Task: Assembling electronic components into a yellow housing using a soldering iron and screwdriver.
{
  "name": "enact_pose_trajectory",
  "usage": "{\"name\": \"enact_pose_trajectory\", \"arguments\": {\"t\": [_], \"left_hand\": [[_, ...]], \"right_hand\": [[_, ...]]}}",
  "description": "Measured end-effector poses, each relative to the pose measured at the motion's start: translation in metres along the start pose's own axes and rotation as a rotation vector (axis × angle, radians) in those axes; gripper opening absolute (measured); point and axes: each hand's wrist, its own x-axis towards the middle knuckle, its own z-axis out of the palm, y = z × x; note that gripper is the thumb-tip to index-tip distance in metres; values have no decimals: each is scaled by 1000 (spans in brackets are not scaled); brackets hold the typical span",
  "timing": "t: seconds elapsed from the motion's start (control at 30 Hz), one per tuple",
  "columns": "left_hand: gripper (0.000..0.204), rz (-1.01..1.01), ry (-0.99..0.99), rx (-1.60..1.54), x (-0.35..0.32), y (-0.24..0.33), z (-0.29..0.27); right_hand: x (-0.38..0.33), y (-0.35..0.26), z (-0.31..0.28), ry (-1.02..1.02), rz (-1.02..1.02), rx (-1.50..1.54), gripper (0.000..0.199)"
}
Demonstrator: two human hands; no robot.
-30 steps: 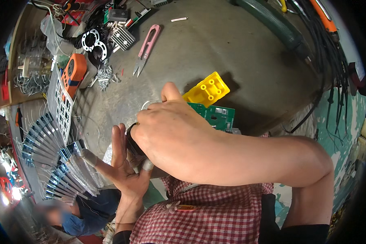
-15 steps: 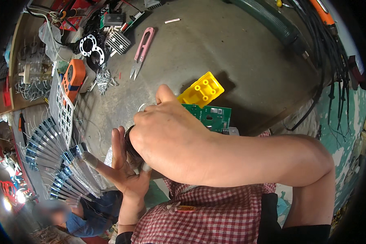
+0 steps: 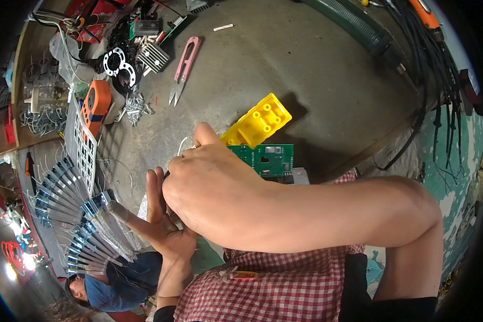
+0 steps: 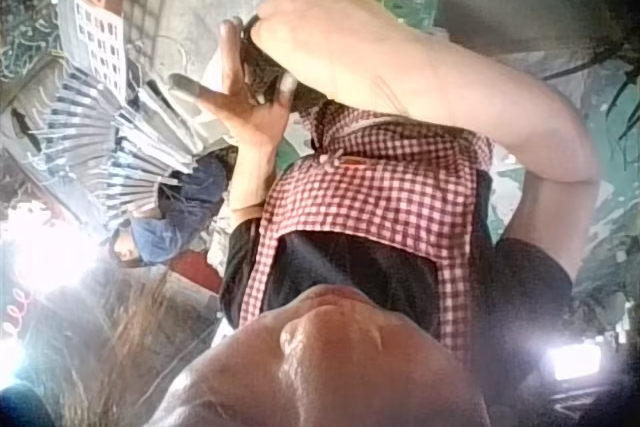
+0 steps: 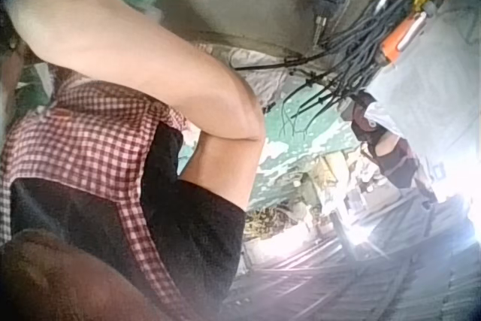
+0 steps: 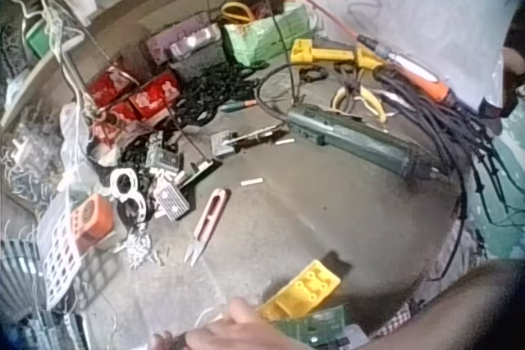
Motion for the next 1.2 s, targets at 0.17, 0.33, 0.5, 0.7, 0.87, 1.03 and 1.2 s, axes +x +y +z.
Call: {"name": "enact_pose_trajectory", "arguments": {"t": [0.17, 0.33, 0.5, 0.7, 0.87, 1.03, 1.2], "left_hand": [[121, -75, 22, -89, 5, 9, -4], [116, -96, -21, -112, 7, 7, -8], [80, 127, 16, 180, 27, 20, -9], [69, 228, -138, 295, 45, 22, -5], [58, 280, -129, 244, 51, 17, -5], [52, 196, -79, 87, 49, 16, -3], [47, 118, 46, -61, 43, 14, 3]], "right_hand": [[7, -4, -9, -70, 85, 51, 25], [12, -12, -23, -87, 95, 123, 39], [1, -10, -55, 476, 171, 413, 37], [-65, 3, -68, -85, -173, -35, 30], [-95, 18, -30, -78, -274, -508, 24], [-75, 13, -40, -112, -249, -362, 31], [-57, -9, -43, -104, -162, -168, 39]]}}
